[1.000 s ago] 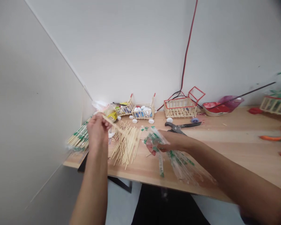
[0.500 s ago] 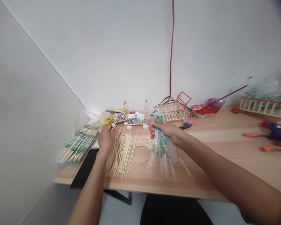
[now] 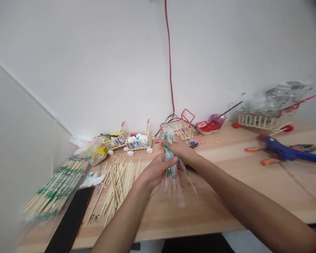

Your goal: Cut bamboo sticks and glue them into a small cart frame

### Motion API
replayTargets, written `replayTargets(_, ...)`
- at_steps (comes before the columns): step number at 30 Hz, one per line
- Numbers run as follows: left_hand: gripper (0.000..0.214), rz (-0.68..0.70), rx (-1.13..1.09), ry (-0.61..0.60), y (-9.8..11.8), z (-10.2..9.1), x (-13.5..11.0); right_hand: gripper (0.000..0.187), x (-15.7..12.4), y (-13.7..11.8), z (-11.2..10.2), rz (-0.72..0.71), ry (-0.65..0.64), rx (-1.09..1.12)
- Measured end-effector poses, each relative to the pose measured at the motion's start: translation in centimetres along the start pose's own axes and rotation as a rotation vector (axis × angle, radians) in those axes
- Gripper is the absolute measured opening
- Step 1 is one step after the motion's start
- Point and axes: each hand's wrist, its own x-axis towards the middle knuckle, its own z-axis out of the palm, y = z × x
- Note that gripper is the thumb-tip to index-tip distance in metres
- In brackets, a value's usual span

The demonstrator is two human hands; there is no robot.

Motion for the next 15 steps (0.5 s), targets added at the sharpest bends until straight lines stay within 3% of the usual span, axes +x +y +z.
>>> replayTargets(5, 0.039, 0.02, 0.031, 0.065, -1.1, -1.0, 0.3, 0.02, 0.0, 0.7, 0.0, 0.233, -0.076, 0.107)
replayTargets(9, 0.042, 0.025, -0.001, 0.089, -1.4, -1.1, 0.0, 0.033, -0.5, 1.0, 0.5, 0.225, -0.168, 0.316)
replayTargets(15, 0.044, -0.04, -0.253, 0.002, -1.5, -1.0, -0.2, 0.029, -0.8, 1.1, 1.6, 0.219, -0.124, 0.266)
